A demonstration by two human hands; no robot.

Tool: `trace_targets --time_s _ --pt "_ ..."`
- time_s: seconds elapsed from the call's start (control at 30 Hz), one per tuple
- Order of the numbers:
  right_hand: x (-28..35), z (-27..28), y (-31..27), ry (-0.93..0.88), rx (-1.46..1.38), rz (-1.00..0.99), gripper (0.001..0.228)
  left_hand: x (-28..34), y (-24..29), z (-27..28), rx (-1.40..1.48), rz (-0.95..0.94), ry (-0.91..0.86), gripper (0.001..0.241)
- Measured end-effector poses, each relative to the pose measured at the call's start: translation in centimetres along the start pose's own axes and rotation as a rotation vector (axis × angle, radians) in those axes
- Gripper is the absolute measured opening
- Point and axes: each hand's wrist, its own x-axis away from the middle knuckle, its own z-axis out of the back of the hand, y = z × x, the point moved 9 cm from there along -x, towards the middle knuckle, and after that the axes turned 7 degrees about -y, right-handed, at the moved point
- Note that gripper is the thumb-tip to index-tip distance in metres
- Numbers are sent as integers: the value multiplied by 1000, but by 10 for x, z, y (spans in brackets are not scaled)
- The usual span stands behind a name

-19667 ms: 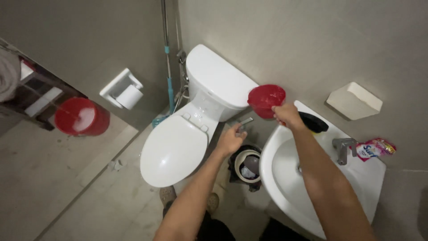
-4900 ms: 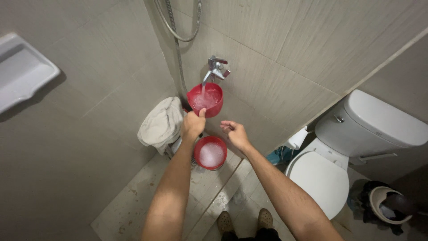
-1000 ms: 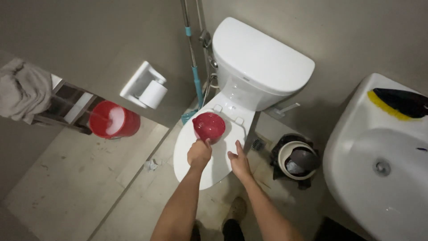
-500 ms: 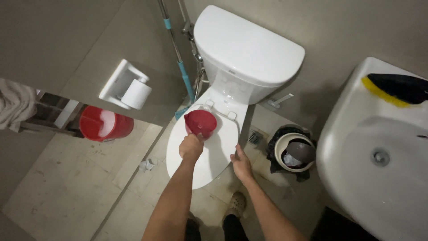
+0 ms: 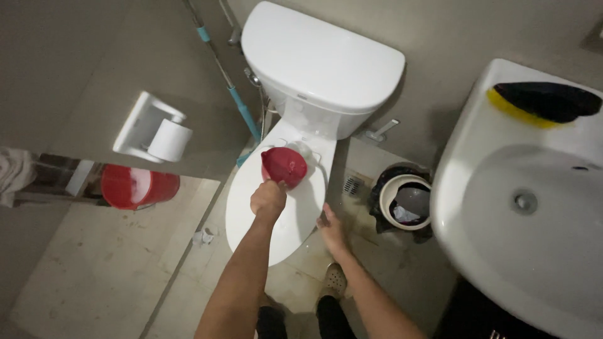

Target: The person scrubs the inside of a toilet bowl with a brush while holding a red scoop filled with soapy water. They then rinse the scoop under a wall-mounted tap and pour the water onto the toilet tank and seat to clean them.

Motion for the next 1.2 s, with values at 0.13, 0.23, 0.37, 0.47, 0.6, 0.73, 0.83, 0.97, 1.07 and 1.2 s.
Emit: trace_targets --time_s 0.13,0.23,0.37,0.47,0.6,0.73,0.83,0.97,1.07,1.2 --pt "11 4 -18 -51 -63 -74 68 -11 11 -9 -50 -57 42 50" --pt "10 9 -9 -55 -76 -18 67 -11 18 -14 -68 -69 32 50" --pt "13 11 -3 -26 -79 -61 67 -20 23 -25 -130 -86 43 45" --pt "13 12 14 8 -49 -123 68 -18 24 -28 -172 -91 33 43" --pt "17 13 21 7 41 -118 66 -9 25 -23 -167 -110 48 48" --pt "20 6 25 -6 -72 -25 67 18 27 -15 -187 -73 -25 50" --pt "34 2 18 -4 14 -200 67 18 20 -22 -259 -95 -50 52" --pt "53 -4 -6 -44 56 -216 66 2 13 -34 -258 -212 43 44" --pt "71 -10 -6 -70 95 -328 64 10 13 -31 -286 -229 42 45" --pt "74 -22 25 -99 213 -349 65 21 13 -33 -399 -306 37 44"
